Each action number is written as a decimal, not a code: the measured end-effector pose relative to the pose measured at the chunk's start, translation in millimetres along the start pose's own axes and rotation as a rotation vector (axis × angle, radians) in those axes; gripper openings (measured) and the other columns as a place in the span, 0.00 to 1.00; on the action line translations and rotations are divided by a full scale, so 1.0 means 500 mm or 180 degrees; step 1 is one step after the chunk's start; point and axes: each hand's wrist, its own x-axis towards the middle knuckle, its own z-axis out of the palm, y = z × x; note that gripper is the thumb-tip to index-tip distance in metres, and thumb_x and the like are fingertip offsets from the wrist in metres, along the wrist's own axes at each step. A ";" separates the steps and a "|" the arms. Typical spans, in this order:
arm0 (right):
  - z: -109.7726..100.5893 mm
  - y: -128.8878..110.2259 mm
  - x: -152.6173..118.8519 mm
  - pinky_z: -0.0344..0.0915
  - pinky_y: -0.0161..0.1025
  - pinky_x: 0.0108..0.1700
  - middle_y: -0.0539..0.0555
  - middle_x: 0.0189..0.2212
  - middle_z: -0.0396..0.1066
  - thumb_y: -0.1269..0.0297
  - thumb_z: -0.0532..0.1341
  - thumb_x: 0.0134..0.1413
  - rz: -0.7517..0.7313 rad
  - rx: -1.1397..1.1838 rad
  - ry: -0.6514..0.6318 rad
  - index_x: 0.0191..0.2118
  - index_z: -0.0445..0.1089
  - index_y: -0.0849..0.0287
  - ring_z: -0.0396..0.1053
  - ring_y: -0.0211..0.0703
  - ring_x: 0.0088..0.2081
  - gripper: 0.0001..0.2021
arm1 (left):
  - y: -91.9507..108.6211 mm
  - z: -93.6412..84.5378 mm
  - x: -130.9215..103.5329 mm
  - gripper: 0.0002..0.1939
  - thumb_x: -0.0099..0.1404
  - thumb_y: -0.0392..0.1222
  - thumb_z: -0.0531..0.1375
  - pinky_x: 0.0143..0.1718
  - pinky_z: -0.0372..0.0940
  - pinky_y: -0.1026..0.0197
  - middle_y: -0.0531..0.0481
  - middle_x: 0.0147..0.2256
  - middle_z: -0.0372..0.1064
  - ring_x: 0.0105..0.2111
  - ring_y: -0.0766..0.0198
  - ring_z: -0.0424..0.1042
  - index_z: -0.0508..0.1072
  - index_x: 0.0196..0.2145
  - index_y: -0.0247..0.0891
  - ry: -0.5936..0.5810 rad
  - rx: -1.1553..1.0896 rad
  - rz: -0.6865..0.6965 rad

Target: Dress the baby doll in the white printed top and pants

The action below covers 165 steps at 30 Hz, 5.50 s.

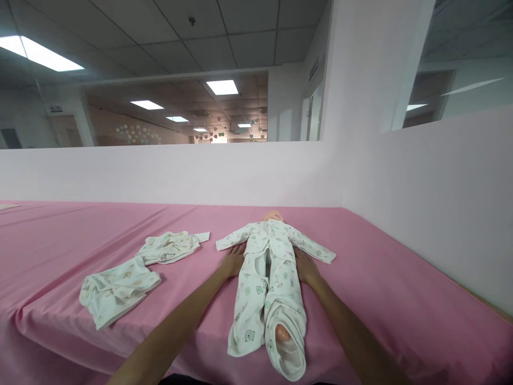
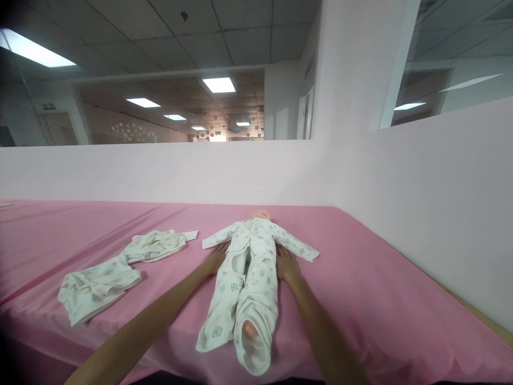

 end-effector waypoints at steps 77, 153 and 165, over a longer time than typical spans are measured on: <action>0.001 0.001 -0.001 0.41 0.47 0.69 0.59 0.71 0.42 0.55 0.51 0.62 -0.0022 0.0036 0.0090 0.71 0.45 0.64 0.40 0.53 0.71 0.36 | 0.001 -0.002 0.000 0.38 0.69 0.59 0.50 0.67 0.39 0.45 0.41 0.71 0.36 0.70 0.43 0.37 0.51 0.70 0.38 -0.0042 -0.0060 -0.0003; -0.004 -0.004 -0.004 0.42 0.48 0.69 0.59 0.71 0.40 0.56 0.50 0.63 0.0068 0.0060 0.0041 0.72 0.43 0.64 0.40 0.54 0.71 0.35 | 0.008 -0.008 -0.005 0.36 0.70 0.58 0.49 0.67 0.43 0.47 0.43 0.71 0.38 0.70 0.44 0.39 0.53 0.70 0.39 0.0024 0.0021 -0.0078; -0.006 -0.003 -0.004 0.41 0.48 0.69 0.58 0.71 0.40 0.56 0.50 0.63 0.0062 0.0062 -0.0011 0.72 0.42 0.63 0.39 0.53 0.71 0.35 | 0.005 -0.004 -0.002 0.37 0.70 0.59 0.48 0.67 0.42 0.45 0.42 0.71 0.37 0.70 0.44 0.37 0.51 0.70 0.38 -0.0019 0.0007 -0.0013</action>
